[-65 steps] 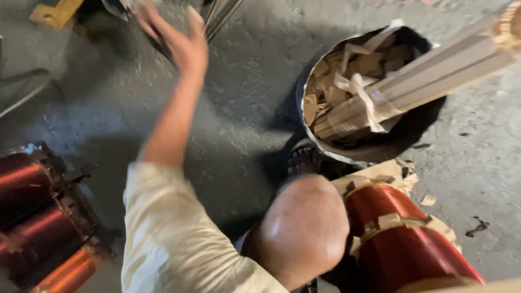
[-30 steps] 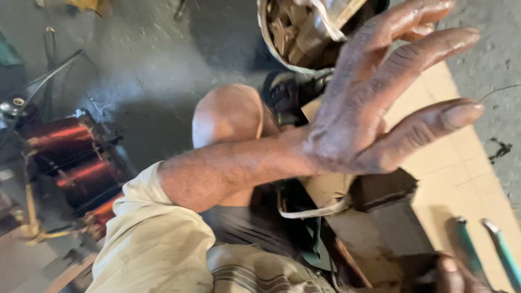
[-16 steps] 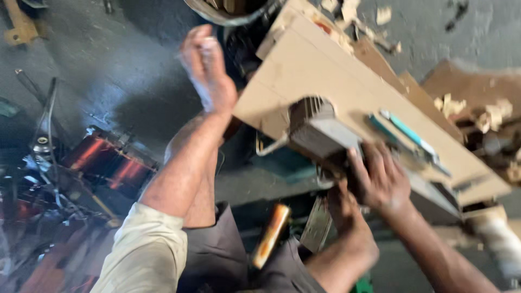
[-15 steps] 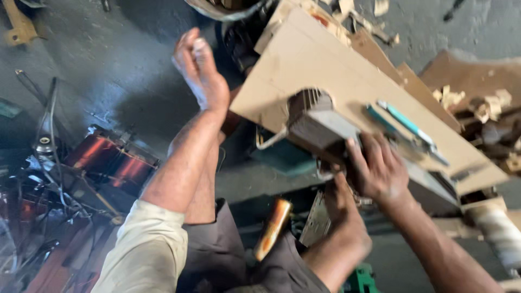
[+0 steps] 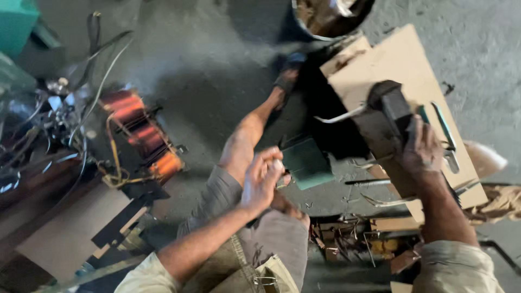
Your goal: The person sits on the workshop floor with a board across their lap holding a stack of thin dark metal laminations. They align the sheets by hand, tap the stack square with a mallet, then pick up and reposition loose metal pieces from the floor.
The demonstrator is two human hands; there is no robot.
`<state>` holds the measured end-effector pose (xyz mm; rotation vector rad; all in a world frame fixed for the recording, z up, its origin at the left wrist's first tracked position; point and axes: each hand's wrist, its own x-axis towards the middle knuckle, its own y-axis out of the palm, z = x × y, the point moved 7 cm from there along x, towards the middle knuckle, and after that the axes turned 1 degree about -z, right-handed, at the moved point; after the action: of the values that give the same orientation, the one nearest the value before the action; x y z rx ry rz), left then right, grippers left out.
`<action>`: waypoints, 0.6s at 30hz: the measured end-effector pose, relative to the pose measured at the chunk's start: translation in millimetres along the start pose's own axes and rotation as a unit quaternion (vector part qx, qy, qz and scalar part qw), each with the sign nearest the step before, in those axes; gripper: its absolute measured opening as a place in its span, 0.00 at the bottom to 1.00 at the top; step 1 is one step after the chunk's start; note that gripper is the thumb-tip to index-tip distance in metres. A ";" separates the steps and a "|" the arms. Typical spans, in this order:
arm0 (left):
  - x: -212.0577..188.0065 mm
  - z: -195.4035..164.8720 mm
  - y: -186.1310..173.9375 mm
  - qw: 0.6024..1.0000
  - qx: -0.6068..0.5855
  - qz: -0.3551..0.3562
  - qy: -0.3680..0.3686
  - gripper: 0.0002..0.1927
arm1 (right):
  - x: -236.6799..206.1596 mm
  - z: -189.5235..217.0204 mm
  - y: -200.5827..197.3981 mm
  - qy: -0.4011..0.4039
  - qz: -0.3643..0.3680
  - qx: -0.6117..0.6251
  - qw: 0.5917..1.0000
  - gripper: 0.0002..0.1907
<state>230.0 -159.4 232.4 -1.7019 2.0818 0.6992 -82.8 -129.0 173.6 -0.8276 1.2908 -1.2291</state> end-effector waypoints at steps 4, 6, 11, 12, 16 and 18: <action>-24.7 -0.9 -77.1 0.996 0.085 -0.017 -0.011 0.20 | 1.3 57.6 -34.4 0.000 -0.015 -0.067 0.998 0.45; -1.9 -0.6 -116.7 0.993 0.102 -0.050 -0.037 0.19 | 3.9 85.7 -49.0 0.059 -0.069 -0.070 0.993 0.42; 98.2 -47.7 -237.1 0.991 0.083 -0.102 -0.016 0.15 | 42.3 215.8 -29.1 0.204 -0.140 0.020 0.969 0.37; 115.5 -65.9 -269.0 0.988 0.090 -0.127 -0.005 0.15 | 62.4 265.6 -13.1 0.161 -0.092 -0.024 0.982 0.38; 184.1 -118.0 -388.6 0.983 0.070 -0.170 -0.024 0.11 | 151.4 427.7 25.0 0.204 0.018 0.291 0.934 0.27; 210.0 -151.1 -440.1 0.959 0.196 -0.205 0.012 0.08 | 189.4 486.2 40.6 0.238 0.156 0.374 0.883 0.24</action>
<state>621.2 -481.8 171.8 -1.8178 1.6546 0.1275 371.0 -389.7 165.4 0.2514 1.1135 -1.5489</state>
